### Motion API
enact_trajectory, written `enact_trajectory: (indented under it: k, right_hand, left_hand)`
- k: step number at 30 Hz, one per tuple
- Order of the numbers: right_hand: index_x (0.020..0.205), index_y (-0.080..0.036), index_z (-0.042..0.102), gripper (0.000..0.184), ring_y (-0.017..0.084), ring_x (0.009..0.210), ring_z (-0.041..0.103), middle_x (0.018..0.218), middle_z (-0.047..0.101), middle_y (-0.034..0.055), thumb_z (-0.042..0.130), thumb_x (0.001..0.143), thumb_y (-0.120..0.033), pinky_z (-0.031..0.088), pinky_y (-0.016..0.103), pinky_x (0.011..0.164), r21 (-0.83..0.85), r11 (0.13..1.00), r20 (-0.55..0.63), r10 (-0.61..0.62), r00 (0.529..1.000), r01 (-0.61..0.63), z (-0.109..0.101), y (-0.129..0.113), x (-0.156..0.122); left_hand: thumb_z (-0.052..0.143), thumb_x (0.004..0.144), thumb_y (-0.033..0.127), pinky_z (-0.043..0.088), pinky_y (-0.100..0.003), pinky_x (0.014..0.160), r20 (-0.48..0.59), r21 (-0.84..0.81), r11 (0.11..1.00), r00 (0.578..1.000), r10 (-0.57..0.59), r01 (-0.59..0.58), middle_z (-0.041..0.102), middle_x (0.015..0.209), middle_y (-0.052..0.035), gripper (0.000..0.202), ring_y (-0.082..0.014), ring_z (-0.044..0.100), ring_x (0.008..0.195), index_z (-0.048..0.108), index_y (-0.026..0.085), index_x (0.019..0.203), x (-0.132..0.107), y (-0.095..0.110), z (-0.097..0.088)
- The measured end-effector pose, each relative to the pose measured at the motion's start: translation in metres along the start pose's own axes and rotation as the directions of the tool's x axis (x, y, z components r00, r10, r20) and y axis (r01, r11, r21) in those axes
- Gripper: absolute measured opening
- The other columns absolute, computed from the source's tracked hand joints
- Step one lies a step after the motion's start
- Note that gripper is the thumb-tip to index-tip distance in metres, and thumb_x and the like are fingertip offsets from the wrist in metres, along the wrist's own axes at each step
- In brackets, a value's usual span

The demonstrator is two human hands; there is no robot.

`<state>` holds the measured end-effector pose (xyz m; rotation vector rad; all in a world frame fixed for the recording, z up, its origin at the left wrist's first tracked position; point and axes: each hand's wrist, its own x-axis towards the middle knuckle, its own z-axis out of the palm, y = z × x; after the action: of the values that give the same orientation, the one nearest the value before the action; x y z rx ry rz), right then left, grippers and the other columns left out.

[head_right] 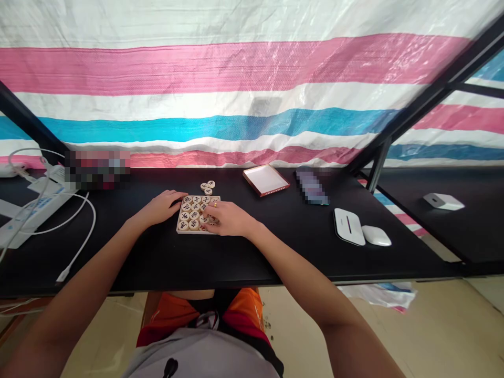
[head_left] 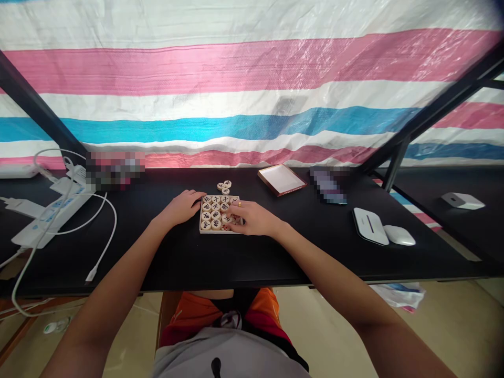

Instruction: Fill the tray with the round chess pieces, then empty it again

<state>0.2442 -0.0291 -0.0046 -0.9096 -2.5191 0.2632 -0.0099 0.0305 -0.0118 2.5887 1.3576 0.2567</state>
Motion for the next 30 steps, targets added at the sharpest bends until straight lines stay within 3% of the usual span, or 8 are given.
enact_trajectory:
  k: [5,16,22,27,30]
  right_hand:
    - [0.084,-0.02,0.059,0.022,0.018,0.077,0.057,0.079,0.062,0.0053,0.052,0.091,-0.04,0.044,0.029,0.071,-0.082,0.997,0.025,0.003,1.0,-0.001,0.004,0.006,0.003]
    - [0.096,-0.021,0.062,0.021,0.021,0.092,0.058,0.099,0.063,0.0087,0.052,0.091,-0.039,0.046,0.033,0.083,-0.083,0.997,-0.011,-0.009,1.0,0.008,0.006,0.013,0.001]
    - [0.093,-0.021,0.061,0.012,0.023,0.099,0.055,0.103,0.06,0.0087,0.056,0.082,-0.02,0.046,0.036,0.089,0.011,1.0,-0.045,0.014,0.999,-0.014,0.0,0.009,-0.001]
    - [0.089,-0.021,0.062,0.009,0.023,0.093,0.054,0.096,0.059,0.0078,0.055,0.084,-0.024,0.046,0.038,0.088,0.04,0.996,-0.095,0.081,0.992,-0.078,0.002,0.017,-0.001]
    - [0.094,-0.02,0.063,0.018,0.022,0.098,0.055,0.102,0.06,0.009,0.05,0.09,-0.031,0.045,0.039,0.092,0.11,0.978,-0.171,0.192,0.966,-0.175,0.006,0.027,0.001]
  left_hand:
    - [0.036,0.093,0.031,0.045,-0.037,0.093,-0.005,0.003,1.0,1.0,0.006,-0.006,0.061,0.119,-0.0079,0.041,-0.0237,0.053,0.11,0.053,0.02,0.128,0.0,-0.001,0.0]
    - [0.036,0.093,0.03,0.044,-0.037,0.094,0.001,0.006,1.0,1.0,0.01,-0.01,0.06,0.121,-0.0076,0.041,-0.0239,0.053,0.111,0.053,0.02,0.128,0.0,-0.001,0.001]
    - [0.036,0.093,0.03,0.043,-0.035,0.095,-0.001,0.008,1.0,1.0,0.016,-0.016,0.06,0.12,-0.0076,0.041,-0.0233,0.053,0.11,0.053,0.02,0.128,-0.001,-0.001,0.001]
    - [0.037,0.092,0.03,0.044,-0.036,0.094,0.003,0.01,1.0,1.0,0.016,-0.016,0.061,0.119,-0.0076,0.04,-0.0238,0.053,0.11,0.053,0.021,0.128,0.0,-0.001,0.001]
    - [0.036,0.093,0.031,0.044,-0.037,0.093,0.0,0.009,1.0,1.0,0.014,-0.014,0.061,0.119,-0.0078,0.04,-0.0243,0.053,0.11,0.053,0.021,0.128,0.0,0.0,0.001]
